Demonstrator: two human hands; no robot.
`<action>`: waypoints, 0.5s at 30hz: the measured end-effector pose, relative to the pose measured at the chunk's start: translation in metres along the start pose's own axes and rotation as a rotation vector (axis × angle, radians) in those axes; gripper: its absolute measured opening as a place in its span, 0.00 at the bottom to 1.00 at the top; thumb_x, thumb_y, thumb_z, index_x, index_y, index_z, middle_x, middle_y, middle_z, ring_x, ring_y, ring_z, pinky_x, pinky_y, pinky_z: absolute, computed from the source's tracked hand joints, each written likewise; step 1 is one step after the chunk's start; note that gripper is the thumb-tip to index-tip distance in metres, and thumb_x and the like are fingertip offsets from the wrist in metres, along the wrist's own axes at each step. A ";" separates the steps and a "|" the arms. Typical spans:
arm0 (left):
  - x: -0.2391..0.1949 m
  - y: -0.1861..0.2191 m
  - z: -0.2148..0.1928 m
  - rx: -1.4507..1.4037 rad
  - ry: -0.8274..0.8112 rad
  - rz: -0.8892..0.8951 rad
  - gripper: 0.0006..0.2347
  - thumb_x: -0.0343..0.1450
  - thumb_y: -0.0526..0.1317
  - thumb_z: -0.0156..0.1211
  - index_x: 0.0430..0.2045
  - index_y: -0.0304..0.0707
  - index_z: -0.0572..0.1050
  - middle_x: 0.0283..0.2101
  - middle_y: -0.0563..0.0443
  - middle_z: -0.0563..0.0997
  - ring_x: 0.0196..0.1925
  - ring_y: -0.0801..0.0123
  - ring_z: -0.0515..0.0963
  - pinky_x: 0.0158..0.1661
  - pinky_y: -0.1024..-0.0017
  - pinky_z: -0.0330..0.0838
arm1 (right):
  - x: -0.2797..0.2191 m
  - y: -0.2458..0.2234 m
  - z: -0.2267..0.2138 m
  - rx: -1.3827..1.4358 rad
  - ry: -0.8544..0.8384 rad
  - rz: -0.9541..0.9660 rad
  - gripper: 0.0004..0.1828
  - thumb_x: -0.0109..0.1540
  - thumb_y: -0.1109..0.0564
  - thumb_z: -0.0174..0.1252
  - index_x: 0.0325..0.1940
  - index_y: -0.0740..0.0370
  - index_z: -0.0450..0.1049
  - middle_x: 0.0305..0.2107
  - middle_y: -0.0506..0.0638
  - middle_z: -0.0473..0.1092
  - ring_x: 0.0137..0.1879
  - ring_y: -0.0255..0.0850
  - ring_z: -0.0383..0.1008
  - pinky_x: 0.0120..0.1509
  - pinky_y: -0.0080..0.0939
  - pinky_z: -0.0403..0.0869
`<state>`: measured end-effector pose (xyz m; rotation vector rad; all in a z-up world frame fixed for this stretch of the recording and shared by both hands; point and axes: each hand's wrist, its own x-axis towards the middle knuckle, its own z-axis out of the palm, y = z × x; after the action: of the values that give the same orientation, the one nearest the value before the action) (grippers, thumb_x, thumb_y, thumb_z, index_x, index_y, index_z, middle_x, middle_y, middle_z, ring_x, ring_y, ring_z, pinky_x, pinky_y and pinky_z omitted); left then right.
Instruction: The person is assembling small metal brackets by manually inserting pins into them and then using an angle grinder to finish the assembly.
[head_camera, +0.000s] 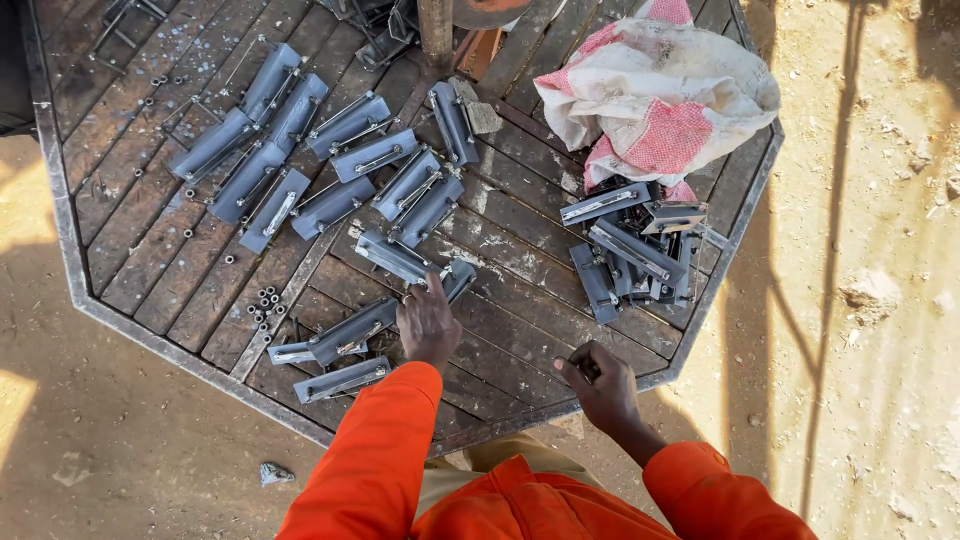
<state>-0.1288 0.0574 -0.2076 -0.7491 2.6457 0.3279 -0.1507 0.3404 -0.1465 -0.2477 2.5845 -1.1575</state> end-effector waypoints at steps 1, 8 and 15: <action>0.001 -0.004 -0.001 0.001 0.002 -0.005 0.33 0.65 0.37 0.56 0.67 0.34 0.52 0.44 0.38 0.75 0.46 0.48 0.80 0.43 0.59 0.73 | 0.002 -0.002 -0.002 0.003 -0.004 -0.003 0.12 0.57 0.48 0.72 0.29 0.53 0.77 0.12 0.52 0.63 0.21 0.48 0.69 0.32 0.43 0.71; -0.054 -0.002 -0.052 -0.823 -0.241 -0.203 0.36 0.62 0.42 0.66 0.66 0.49 0.54 0.51 0.37 0.79 0.55 0.44 0.81 0.47 0.53 0.73 | 0.019 -0.016 -0.005 0.236 -0.082 0.177 0.11 0.63 0.50 0.67 0.33 0.58 0.77 0.16 0.52 0.66 0.25 0.39 0.63 0.31 0.45 0.63; -0.111 -0.001 -0.075 -1.925 -0.285 -0.368 0.25 0.58 0.39 0.69 0.51 0.36 0.73 0.42 0.37 0.76 0.47 0.54 0.70 0.45 0.59 0.62 | 0.023 -0.066 0.000 0.713 -0.234 0.529 0.15 0.67 0.66 0.45 0.55 0.68 0.73 0.38 0.58 0.71 0.38 0.40 0.68 0.38 0.38 0.62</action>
<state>-0.0622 0.0833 -0.0942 -1.3310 1.1096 2.5812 -0.1698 0.2905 -0.1017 0.4063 1.7280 -1.5988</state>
